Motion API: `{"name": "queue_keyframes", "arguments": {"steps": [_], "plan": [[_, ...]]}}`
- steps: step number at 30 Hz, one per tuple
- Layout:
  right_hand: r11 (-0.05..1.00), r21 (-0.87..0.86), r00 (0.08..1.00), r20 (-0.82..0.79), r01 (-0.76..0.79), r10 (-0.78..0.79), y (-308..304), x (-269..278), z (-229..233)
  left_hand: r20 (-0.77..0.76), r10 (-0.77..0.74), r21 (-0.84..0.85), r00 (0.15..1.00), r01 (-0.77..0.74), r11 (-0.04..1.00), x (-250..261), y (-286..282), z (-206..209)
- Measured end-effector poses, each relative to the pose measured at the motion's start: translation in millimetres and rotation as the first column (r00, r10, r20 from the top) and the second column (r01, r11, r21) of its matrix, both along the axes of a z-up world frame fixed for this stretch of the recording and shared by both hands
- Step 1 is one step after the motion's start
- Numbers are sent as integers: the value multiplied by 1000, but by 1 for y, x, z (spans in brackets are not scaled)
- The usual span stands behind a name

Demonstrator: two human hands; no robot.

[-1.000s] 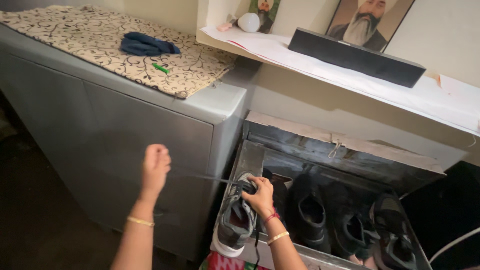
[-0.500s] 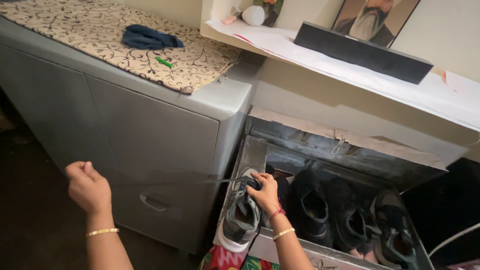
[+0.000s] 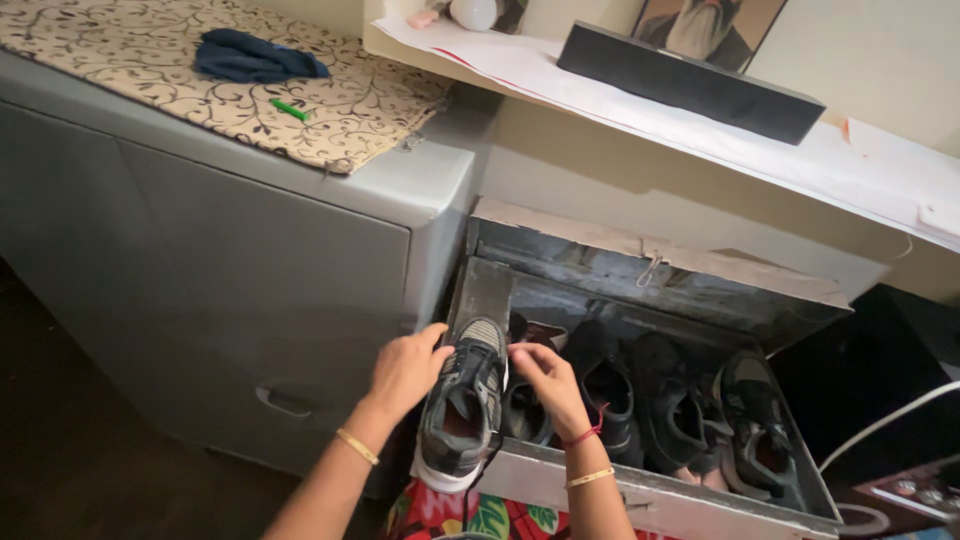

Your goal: The person unlaces a pair of grey sneakers and then relaces them. They then unlaces a pair of black sneakers and begins to re-lace them. The shoes are handled one at a time from a metal shoe box.

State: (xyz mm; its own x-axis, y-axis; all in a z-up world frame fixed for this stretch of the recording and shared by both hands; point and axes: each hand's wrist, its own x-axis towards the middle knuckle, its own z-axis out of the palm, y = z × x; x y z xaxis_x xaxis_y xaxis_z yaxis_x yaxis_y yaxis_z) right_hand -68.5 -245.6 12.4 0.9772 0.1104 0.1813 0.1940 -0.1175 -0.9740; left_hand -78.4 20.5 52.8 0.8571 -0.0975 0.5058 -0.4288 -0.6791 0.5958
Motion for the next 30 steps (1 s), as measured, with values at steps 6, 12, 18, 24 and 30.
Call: {"name": "queue_keyframes", "arguments": {"steps": [6, 12, 18, 24, 30], "plan": [[923, -380, 950, 264, -55, 165, 33, -36, 25, -128, 53, 63, 990, -46, 997, 33, -23, -61], [804, -486, 890, 441, 344, -114, 64, -48, 23, -75, 119, 175, 990, -104, 979, 41, -17, -75], [729, -503, 870, 411, 465, -272, 48, -39, 27, -31, 187, 279, 982, -171, 945, 36, 3, -78], [716, -491, 858, 403, 497, -320, 36, -28, 28, -31, 218, 269, 976, -202, 942, 30, 18, -83], [737, -496, 884, 332, 459, -328, 31, -24, 23, -30, 276, 256, 961, -259, 931, 27, 34, -89]]}}
